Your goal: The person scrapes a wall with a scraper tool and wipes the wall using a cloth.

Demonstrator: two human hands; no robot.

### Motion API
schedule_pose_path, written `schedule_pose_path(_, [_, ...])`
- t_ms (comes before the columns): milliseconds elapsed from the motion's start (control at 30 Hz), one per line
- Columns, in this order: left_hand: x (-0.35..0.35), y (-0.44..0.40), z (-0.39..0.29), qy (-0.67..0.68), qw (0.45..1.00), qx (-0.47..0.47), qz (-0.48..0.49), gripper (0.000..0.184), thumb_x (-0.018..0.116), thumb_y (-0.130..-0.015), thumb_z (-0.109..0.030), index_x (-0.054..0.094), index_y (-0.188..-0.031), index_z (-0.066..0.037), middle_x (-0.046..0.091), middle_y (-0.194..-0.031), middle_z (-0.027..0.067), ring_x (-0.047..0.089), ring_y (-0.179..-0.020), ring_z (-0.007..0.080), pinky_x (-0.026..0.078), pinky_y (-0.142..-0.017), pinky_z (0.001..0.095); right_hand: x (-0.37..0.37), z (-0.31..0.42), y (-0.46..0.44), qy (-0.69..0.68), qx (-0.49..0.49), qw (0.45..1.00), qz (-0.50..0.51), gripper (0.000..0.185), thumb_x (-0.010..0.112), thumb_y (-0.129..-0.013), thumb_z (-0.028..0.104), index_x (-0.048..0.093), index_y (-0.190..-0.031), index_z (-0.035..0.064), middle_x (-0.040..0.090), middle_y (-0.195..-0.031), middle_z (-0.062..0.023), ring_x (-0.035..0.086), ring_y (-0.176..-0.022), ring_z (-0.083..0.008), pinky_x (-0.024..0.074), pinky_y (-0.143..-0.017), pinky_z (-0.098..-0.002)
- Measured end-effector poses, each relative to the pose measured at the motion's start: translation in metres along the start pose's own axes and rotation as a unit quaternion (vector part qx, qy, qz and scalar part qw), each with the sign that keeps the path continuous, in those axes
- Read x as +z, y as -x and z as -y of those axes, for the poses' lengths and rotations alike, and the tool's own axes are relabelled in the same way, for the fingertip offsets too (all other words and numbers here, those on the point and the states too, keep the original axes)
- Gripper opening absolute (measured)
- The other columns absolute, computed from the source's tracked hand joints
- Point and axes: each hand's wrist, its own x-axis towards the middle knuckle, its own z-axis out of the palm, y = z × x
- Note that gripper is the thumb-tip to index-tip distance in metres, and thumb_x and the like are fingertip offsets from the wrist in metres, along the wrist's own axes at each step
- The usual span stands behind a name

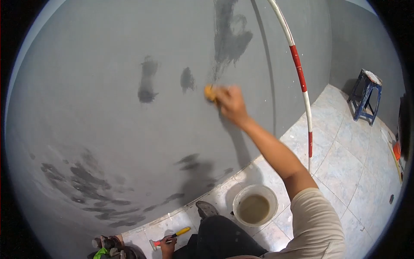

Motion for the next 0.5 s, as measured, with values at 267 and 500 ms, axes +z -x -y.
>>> schedule_pose_path(267, [0.001,-0.002,-0.002,0.025,0.997,-0.061,-0.026,0.033,0.083,-0.080,-0.007,0.068,-0.107,0.006,0.073,-0.084,0.0128,0.073,-0.073,0.0206,0.061,-0.069,0.0325,0.008,-0.043,-0.056,0.100,0.147,0.966,-0.190,0.034,0.066,-0.085,-0.002,0.075,-0.116,0.0098,0.065,-0.104,-0.0108,0.060,-0.097,-0.0298,0.0507,-0.085,-0.0379])
schedule_pose_path(500, [-0.002,0.004,-0.015,-0.038,0.999,-0.034,0.013,0.030,0.082,-0.082,-0.005,0.069,-0.108,0.003,0.074,-0.086,0.0106,0.072,-0.074,0.0179,0.060,-0.068,0.0318,0.005,-0.017,-0.057,0.022,0.143,0.983,-0.115,0.039,0.066,-0.080,-0.003,0.071,-0.117,0.0079,0.062,-0.106,-0.0117,0.055,-0.099,-0.0316,0.0469,-0.087,-0.0430])
